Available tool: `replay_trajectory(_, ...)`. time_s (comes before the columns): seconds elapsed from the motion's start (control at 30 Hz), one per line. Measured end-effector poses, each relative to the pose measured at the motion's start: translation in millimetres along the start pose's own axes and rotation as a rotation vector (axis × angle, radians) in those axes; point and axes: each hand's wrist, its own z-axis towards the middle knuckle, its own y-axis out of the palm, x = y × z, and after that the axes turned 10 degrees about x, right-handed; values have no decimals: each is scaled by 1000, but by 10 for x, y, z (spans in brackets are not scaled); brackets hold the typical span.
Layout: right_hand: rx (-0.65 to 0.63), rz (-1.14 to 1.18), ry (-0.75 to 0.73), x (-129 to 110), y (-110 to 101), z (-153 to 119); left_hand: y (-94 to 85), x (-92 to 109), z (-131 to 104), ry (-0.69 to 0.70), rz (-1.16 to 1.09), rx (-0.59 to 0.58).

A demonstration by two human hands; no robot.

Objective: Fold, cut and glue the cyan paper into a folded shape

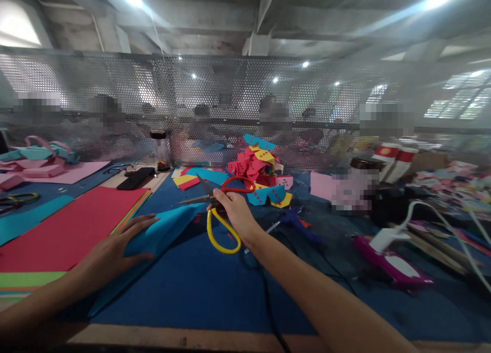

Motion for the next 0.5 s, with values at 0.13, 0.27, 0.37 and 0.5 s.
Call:
replay_trajectory(0.13,-54,15,-9,-20,-63,74,-40,40,45,-43,-201,53)
replay_trajectory(0.27,-128,-47,17,-147,-180,131,-160,48,164,-124,-348,22)
replay_trajectory(0.37,-179,-275,29,-289,-299,113,-233,-15,259,-71,-346,42)
replay_trajectory(0.5,-246,-450,23,-382,-438,38,-266,-166,312,-3,-297,24)
